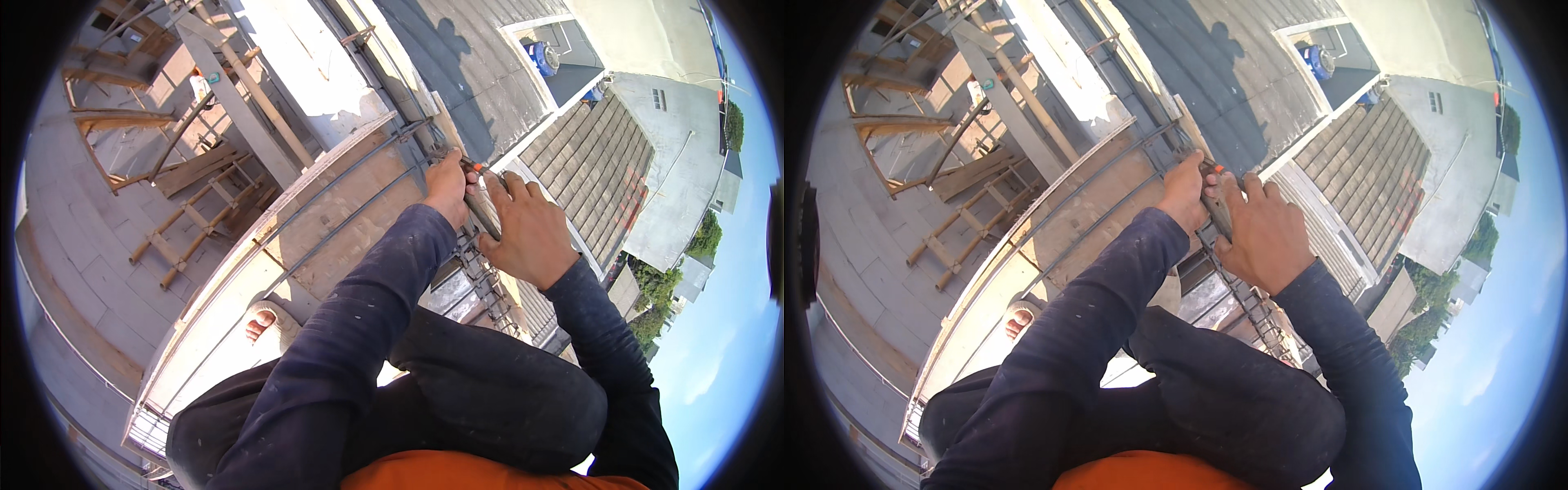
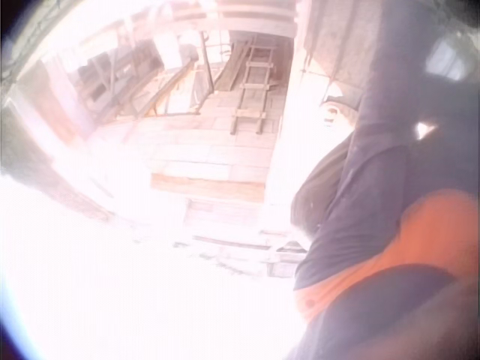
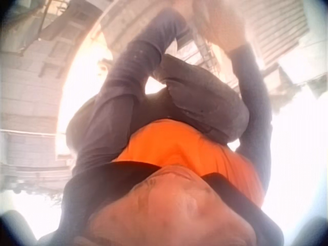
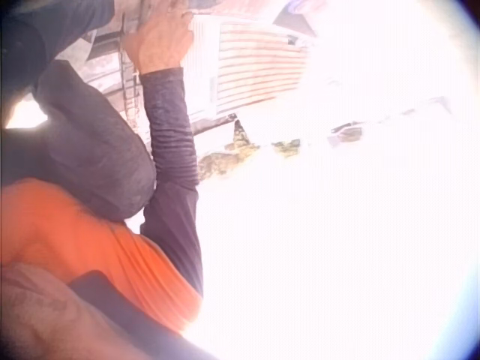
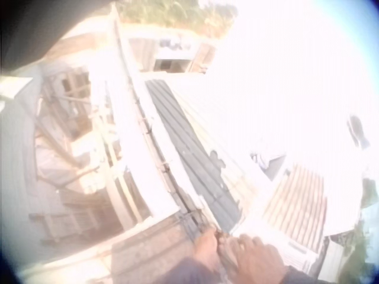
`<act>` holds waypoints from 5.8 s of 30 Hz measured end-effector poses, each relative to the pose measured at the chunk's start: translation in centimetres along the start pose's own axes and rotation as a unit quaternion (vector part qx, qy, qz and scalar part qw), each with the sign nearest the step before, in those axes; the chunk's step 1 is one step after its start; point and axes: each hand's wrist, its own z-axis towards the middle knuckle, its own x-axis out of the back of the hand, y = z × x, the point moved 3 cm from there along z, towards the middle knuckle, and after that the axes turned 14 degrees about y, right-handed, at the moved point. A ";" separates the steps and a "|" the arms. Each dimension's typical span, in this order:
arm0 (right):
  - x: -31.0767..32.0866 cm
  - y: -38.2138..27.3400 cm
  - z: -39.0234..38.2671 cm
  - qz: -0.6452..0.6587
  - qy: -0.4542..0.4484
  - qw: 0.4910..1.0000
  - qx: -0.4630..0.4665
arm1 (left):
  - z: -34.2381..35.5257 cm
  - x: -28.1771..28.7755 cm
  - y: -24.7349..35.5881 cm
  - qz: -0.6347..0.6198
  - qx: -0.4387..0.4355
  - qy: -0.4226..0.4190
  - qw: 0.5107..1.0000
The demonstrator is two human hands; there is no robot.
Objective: The person stands on a wooden board at a construction site and uses pliers to twist and cut thin wire to secure a steel rebar cage into place.
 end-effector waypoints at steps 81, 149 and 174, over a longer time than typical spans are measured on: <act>-4.8 4.0 -1.3 0.737 -0.216 0.492 -0.410 | -0.5 2.0 -2.8 0.042 0.046 -0.120 0.991; -4.9 1.0 1.7 -0.051 -0.136 0.983 -0.109 | 0.6 1.8 2.2 0.492 -0.146 -0.132 0.848; -6.0 1.0 1.7 0.015 -0.202 0.964 -0.172 | -3.2 0.3 5.7 0.632 -0.479 -0.174 0.584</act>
